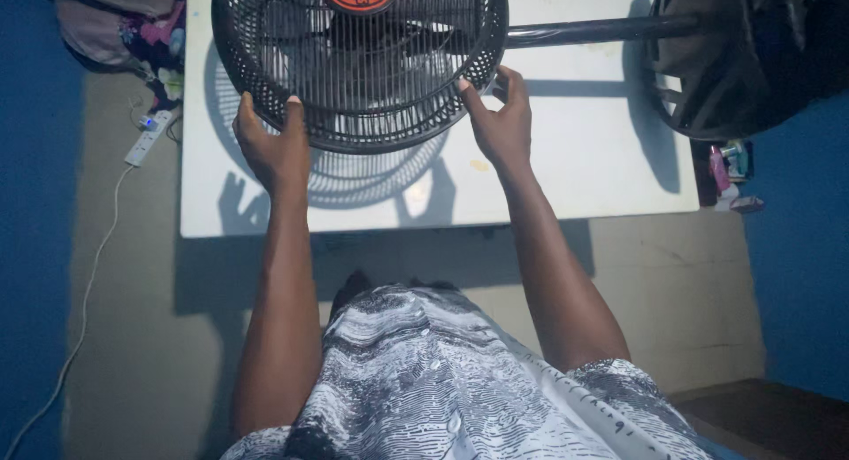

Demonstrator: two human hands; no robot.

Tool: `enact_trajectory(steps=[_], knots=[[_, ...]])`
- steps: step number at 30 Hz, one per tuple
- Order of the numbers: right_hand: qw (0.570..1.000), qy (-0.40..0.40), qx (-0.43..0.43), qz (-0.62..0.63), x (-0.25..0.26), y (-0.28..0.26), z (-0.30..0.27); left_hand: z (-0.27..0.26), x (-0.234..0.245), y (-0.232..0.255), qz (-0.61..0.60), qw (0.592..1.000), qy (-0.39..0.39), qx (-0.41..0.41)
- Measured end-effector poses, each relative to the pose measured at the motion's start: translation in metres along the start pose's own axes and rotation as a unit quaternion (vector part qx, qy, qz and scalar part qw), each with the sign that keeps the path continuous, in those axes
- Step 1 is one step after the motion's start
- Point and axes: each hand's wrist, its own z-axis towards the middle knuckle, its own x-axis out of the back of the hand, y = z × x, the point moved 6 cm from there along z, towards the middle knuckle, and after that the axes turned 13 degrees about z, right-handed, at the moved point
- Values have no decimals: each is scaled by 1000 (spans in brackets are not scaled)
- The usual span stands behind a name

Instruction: The person reassembles an electric fan on a white table. They attach the fan head to the stand, then place and secure the front grille over the blades by hand, aligning it with the rear grille and stand.

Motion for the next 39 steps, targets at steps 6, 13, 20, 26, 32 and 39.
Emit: enact_trajectory(steps=[6,13,20,26,32,39], knots=[[998,25,-32,-47,-3,8,9,20,1,-7,57,998,-18,27],[992,50,-53,-107,-10,13,33,38,-9,-11,81,993,-41,75],[994,15,-104,-32,-18,7,30,38,-9,-11,86,992,-42,77],[994,46,-89,-40,-18,1,32,42,-15,-20,64,995,-29,68],[992,61,-109,-17,-19,-1,28,38,-14,-19,33,994,-42,93],[993,87,-79,-8,-18,-4,29,34,-7,-10,30,994,-35,103]])
